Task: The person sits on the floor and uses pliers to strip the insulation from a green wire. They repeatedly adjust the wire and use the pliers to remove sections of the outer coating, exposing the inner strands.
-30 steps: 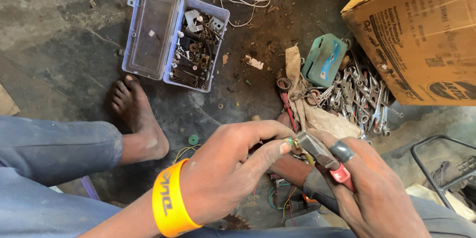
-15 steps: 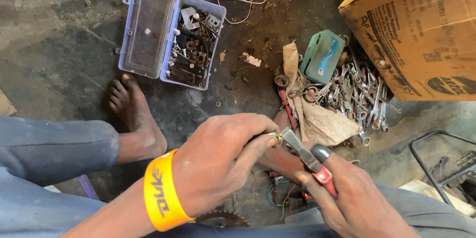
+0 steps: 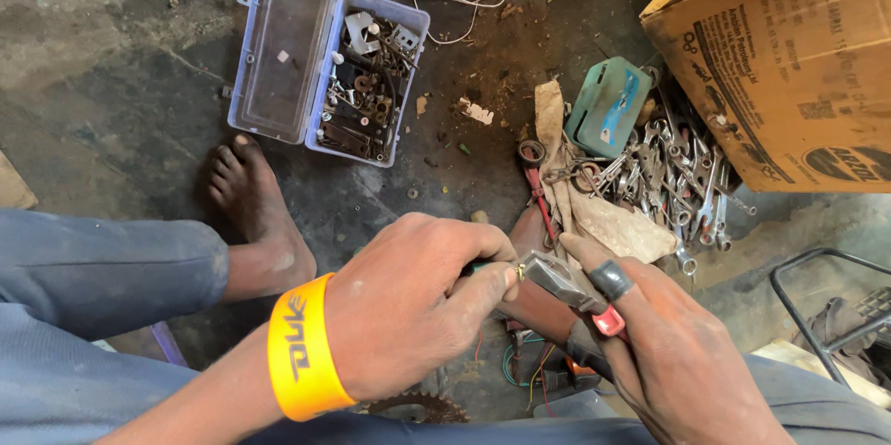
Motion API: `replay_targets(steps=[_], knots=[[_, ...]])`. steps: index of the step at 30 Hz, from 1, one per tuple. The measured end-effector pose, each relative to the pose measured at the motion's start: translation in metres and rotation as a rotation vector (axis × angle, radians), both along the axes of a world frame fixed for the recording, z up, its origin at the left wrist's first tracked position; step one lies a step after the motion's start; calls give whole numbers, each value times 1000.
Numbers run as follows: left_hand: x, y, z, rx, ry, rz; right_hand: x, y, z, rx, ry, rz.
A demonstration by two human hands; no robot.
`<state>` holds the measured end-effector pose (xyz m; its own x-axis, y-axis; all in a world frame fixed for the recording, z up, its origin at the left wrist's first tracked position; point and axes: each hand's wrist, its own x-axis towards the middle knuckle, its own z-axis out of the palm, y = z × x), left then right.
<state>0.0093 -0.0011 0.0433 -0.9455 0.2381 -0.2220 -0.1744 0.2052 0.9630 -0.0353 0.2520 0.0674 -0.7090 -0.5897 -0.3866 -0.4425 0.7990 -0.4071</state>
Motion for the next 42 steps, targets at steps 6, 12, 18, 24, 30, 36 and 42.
replay_targets(steps=[6, 12, 18, 24, 30, 36, 42], knots=[[2, 1, 2, -127, -10, 11, 0, 0, -1, -36, 5, 38], [5, 1, 0, -136, 22, 6, 0, 2, -6, -30, -91, 45], [6, 1, -5, -109, -66, 13, 2, 7, -11, -63, -33, 102], [5, 0, -9, -117, 59, 11, 16, 7, -24, -63, -185, -102], [4, -3, -10, -95, 262, 34, 22, 15, -27, -81, -343, -212], [4, -5, -5, -175, 365, -41, 23, 17, -25, -180, -492, -239], [1, -8, -2, -221, 390, -99, 19, 10, -20, -141, -590, -258]])
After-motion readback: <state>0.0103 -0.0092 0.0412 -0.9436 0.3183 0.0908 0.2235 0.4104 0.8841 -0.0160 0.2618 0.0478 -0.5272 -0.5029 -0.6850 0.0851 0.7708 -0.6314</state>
